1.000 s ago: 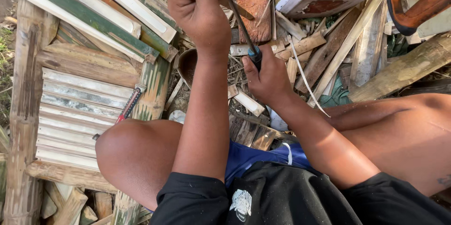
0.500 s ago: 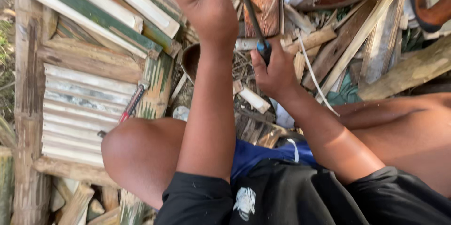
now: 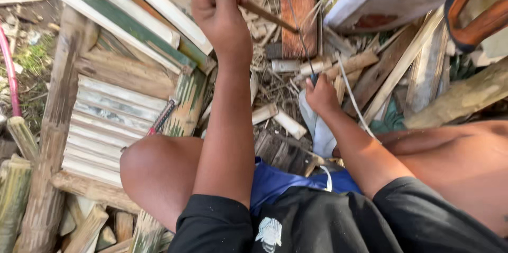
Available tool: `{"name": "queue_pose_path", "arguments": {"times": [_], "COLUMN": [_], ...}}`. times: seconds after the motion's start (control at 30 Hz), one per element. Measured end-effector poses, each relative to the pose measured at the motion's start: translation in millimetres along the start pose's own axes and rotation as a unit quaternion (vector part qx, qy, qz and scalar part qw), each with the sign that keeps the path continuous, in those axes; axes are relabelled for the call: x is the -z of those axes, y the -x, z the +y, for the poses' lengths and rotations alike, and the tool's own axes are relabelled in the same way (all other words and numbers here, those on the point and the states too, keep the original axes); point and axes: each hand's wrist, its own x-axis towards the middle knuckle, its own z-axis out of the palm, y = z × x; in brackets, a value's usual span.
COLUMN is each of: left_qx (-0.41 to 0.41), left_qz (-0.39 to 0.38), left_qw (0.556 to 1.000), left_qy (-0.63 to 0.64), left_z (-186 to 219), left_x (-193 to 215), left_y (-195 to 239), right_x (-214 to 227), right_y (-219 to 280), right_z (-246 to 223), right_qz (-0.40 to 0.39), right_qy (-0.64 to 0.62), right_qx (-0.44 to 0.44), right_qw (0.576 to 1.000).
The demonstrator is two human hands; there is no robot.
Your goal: The person splits bamboo strips using a machete and hammers them into a bamboo frame. They repeatedly position the strips and secure them with a hammer and nails.
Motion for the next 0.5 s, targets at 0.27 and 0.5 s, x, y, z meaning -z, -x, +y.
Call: {"name": "queue_pose_path", "arguments": {"times": [0.27, 0.5], "left_qx": [0.032, 0.459], "left_qz": [-0.034, 0.13], "left_qw": [0.999, 0.877], "left_qy": [0.012, -0.046], "left_z": [7.4, -21.6], "left_x": [12.8, 31.7], "left_y": [15.4, 44.2], "right_x": [-2.5, 28.4], "right_y": [9.0, 6.1], "right_z": [1.1, -13.3], "right_qz": [-0.061, -0.091], "right_qy": [0.001, -0.039], "right_qx": [-0.098, -0.114], "right_qw": [0.993, 0.989]}}
